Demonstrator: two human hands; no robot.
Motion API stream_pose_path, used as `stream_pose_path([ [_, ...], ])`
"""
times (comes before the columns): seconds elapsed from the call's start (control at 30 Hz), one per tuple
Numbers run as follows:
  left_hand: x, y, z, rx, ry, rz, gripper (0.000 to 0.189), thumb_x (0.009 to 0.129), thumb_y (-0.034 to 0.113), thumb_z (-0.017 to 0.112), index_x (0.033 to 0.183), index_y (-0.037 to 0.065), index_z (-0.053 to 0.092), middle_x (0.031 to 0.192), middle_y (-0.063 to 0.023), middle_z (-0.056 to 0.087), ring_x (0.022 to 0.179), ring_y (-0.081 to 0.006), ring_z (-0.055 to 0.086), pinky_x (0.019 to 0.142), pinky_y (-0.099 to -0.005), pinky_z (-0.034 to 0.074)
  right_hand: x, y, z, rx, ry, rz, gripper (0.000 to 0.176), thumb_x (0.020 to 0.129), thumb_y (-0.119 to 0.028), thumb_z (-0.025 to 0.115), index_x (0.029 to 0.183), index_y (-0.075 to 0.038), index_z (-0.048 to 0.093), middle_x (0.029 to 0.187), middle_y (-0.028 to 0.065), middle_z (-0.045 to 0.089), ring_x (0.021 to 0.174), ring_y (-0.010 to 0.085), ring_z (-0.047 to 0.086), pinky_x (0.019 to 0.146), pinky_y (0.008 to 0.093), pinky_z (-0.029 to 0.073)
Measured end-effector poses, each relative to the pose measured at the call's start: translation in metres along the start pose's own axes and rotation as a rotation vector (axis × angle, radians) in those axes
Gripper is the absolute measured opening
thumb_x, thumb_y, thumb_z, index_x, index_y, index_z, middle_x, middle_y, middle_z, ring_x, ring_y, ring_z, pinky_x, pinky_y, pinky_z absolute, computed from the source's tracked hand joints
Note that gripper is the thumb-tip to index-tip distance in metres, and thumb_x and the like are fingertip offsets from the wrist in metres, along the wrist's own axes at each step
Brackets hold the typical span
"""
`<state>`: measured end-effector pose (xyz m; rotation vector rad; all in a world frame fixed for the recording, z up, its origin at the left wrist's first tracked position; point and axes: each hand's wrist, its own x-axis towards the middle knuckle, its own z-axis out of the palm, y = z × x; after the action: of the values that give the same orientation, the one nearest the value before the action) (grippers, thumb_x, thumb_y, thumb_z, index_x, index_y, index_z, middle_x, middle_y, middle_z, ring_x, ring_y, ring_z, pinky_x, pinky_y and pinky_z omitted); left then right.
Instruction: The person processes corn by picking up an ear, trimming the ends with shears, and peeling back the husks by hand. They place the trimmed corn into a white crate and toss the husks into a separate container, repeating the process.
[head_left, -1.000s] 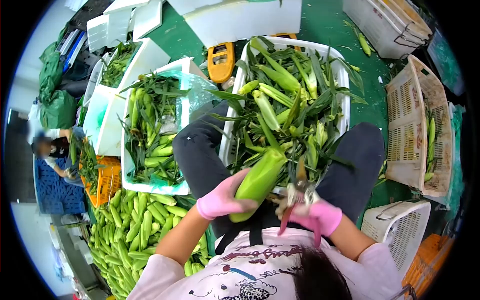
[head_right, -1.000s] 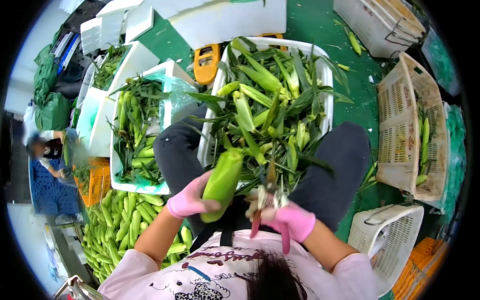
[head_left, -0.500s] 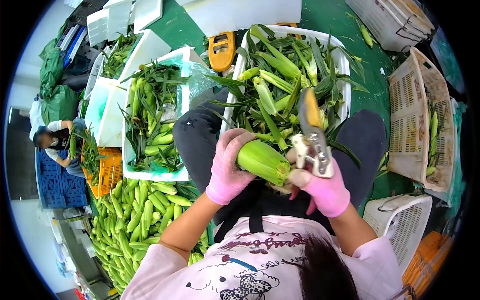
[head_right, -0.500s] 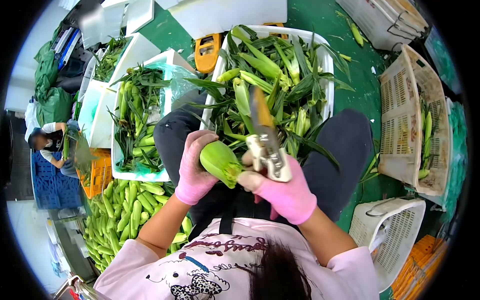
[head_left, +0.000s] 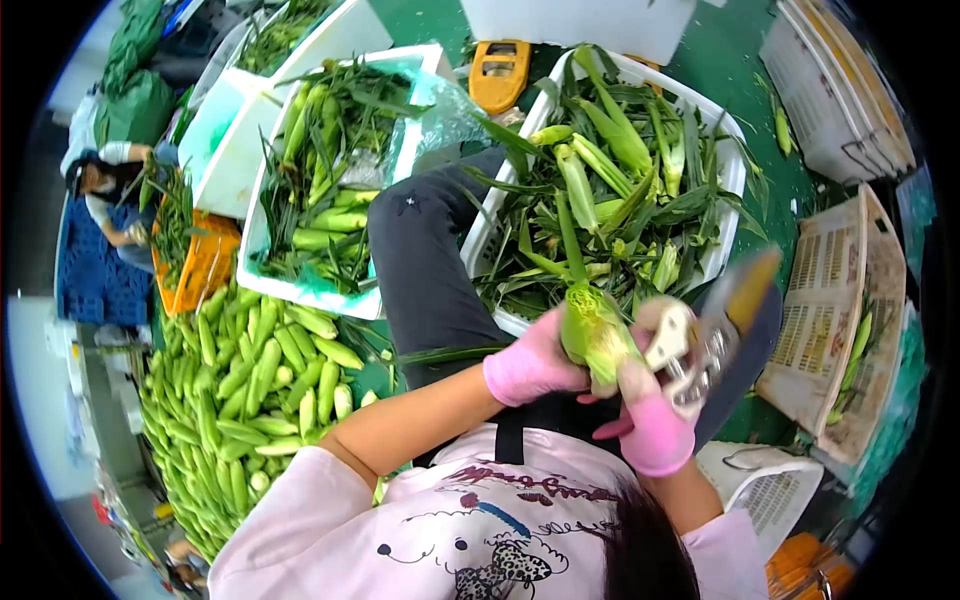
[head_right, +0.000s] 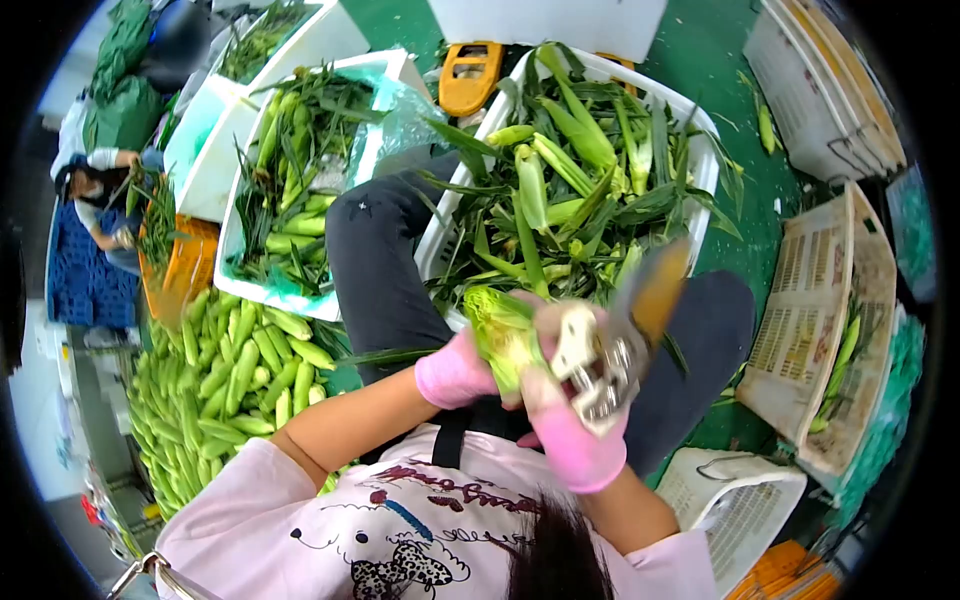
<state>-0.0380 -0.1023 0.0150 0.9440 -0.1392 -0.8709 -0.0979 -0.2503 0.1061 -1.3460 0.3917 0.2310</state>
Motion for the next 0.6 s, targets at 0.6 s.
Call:
stream_pose_path([
  [0.6, -0.166, 0.065, -0.063, 1.350, 0.931, 0.283, 0.070, 0.066, 0.017, 0.081, 0.131, 0.015, 0.054, 0.108, -0.0129, 0.064, 0.102, -0.0358, 0.063, 0.091, -0.0438, 0.049, 0.063, 0.038, 0.026, 0.182, -0.411, 0.128, 0.053, 0.091, -0.024, 0.059, 0.140, -0.008, 0.046, 0.099, 0.0031, 0.059, 0.089, 0.0187, 0.059, 0.062, 0.0439, 0.057],
])
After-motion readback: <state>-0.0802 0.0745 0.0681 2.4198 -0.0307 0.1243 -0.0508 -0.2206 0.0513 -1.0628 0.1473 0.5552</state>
